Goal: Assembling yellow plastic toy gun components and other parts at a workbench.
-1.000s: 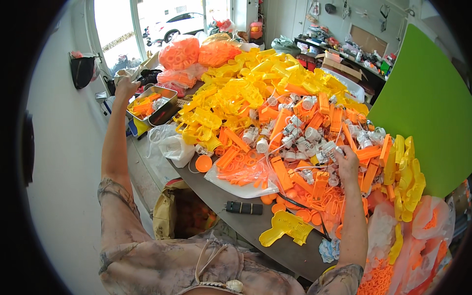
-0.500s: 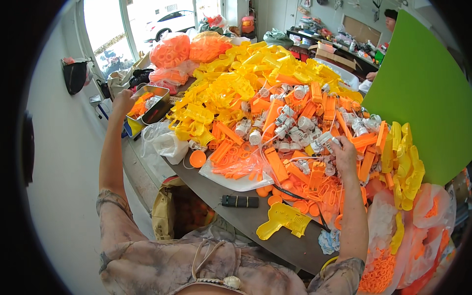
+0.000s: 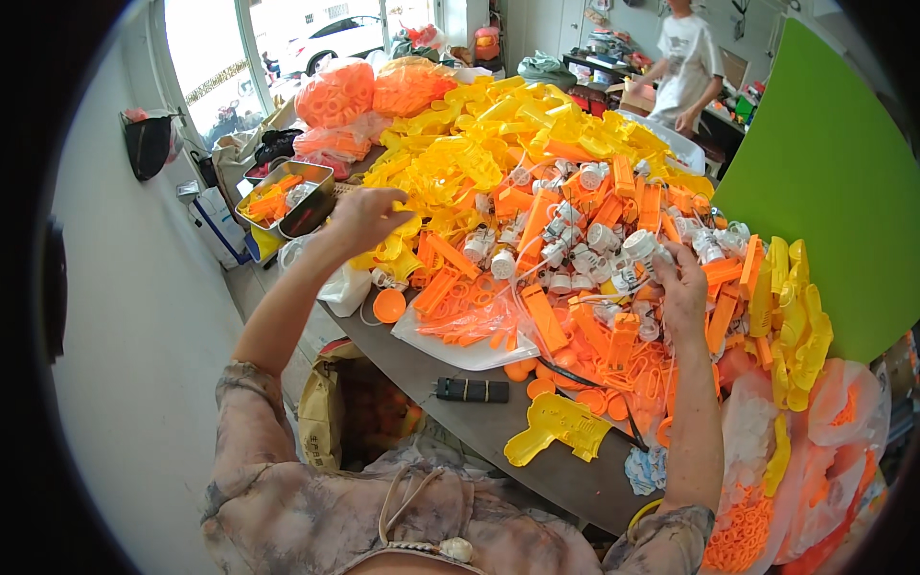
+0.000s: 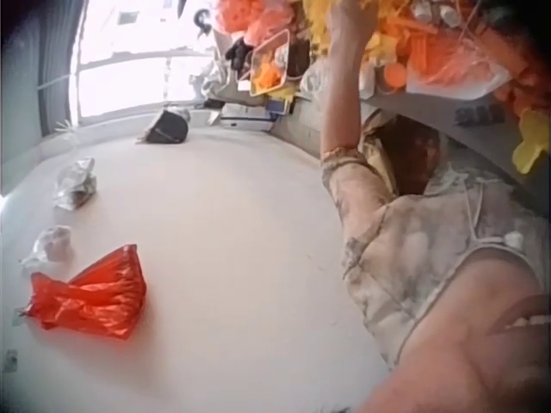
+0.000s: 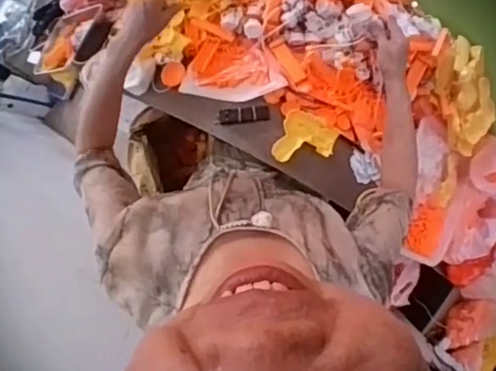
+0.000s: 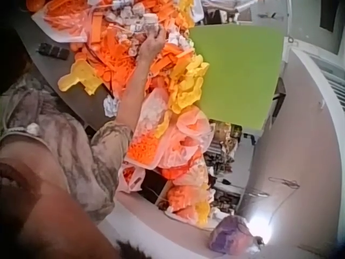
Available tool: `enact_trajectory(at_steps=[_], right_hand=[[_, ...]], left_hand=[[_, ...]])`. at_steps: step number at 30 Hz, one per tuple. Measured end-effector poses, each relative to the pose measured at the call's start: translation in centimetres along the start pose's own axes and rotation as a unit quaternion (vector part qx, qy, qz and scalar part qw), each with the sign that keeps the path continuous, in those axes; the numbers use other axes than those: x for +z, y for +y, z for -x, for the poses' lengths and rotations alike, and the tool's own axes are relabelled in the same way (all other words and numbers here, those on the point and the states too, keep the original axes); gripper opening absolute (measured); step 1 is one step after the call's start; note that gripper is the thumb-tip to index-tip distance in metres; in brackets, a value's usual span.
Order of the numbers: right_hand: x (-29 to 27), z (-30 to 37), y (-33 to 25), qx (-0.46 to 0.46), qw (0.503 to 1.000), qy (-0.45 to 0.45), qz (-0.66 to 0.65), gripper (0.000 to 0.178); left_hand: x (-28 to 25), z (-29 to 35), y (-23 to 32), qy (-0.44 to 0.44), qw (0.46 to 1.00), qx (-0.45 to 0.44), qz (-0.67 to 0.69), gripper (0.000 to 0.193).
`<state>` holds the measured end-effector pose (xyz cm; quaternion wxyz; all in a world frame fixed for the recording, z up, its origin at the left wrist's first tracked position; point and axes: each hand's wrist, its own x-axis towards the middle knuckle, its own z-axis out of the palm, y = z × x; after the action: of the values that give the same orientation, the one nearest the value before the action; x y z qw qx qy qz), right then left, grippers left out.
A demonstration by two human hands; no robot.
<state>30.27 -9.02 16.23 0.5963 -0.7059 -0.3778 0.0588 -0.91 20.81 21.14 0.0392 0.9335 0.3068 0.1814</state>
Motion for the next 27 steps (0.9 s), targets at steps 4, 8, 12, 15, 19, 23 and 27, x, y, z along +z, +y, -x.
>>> enact_trajectory(at_steps=[4,8,12,15,19,23,27], right_hand=[[0.1,-0.3,-1.5,-0.042,0.998,0.025,-0.048,0.028],[-0.1,-0.7,-2.2,-0.071,0.995,0.03,-0.066,0.027],[-0.4,-1.0,-2.3,-0.09,0.994,0.047,-0.048,0.027],[-0.7,-1.1,-2.5,-0.083,0.994,0.048,-0.054,0.027],[-0.6,-1.1,-3.8,-0.085,0.994,0.035,-0.065,0.024],[0.0,-1.4,-6.3,-0.087,0.994,0.019,-0.065,0.026],[0.4,-2.1,-6.8,-0.045,0.996,-0.04,-0.06,0.028]], left_hand=[[2.3,-0.1,4.7,0.011,0.991,0.104,0.08,0.031],[4.1,-0.3,8.0,-0.02,0.971,0.191,0.138,0.031],[5.7,-0.5,9.5,-0.023,0.958,0.226,0.176,0.032],[6.7,-0.9,11.3,-0.007,0.948,0.248,0.198,0.036],[7.1,-2.0,14.8,-0.038,0.935,0.249,0.248,0.045],[8.3,-4.3,16.8,0.008,0.864,0.253,0.436,0.053],[7.4,-6.3,19.0,-0.097,0.757,0.23,0.603,0.058]])
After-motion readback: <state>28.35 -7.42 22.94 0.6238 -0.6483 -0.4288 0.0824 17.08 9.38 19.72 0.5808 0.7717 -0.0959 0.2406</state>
